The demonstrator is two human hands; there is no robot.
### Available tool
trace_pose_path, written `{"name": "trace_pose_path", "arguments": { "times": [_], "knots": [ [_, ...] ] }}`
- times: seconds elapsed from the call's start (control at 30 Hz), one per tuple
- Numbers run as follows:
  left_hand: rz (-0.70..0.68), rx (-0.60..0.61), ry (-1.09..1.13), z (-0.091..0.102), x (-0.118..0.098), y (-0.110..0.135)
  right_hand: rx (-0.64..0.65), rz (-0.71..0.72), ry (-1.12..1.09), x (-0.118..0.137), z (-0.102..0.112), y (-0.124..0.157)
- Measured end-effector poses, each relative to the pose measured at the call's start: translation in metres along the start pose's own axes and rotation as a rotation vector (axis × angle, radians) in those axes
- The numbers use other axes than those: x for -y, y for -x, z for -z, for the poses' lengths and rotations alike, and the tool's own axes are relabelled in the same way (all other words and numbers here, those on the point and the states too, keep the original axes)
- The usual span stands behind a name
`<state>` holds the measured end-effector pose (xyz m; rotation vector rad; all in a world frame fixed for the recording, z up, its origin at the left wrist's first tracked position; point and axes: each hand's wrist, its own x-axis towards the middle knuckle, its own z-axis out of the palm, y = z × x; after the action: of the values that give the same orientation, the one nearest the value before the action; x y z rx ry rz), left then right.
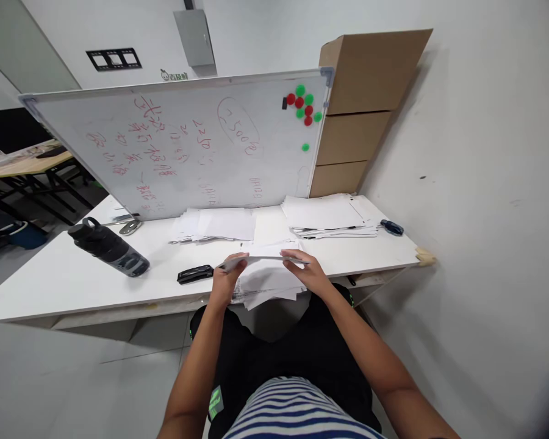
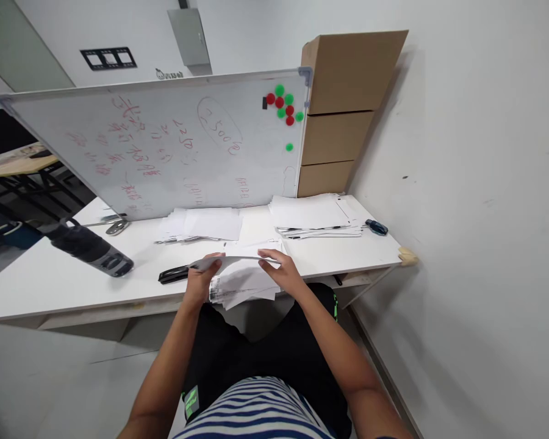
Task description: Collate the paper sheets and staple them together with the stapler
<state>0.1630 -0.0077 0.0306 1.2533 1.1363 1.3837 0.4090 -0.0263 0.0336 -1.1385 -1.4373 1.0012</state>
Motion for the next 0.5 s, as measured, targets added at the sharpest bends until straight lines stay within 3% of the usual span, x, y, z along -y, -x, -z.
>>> {"name": "trace_pose_path", "arguments": {
  "times": [0.17,0.3,0.5],
  "knots": [
    [-0.032,0.037,-0.041,-0.001,0.003,0.003,-0.047,0.022,-0.01,-0.011,-0.011,-0.001],
    [0.119,-0.026,-0.068,-0.002,0.016,0.0,-0.125,-0.064,0.051,-0.013,-0.015,0.002],
    [0.105,-0.078,-0.262,-0.001,0.03,-0.008,-0.184,-0.126,0.072,-0.028,-0.018,0.006]
  ]
}}
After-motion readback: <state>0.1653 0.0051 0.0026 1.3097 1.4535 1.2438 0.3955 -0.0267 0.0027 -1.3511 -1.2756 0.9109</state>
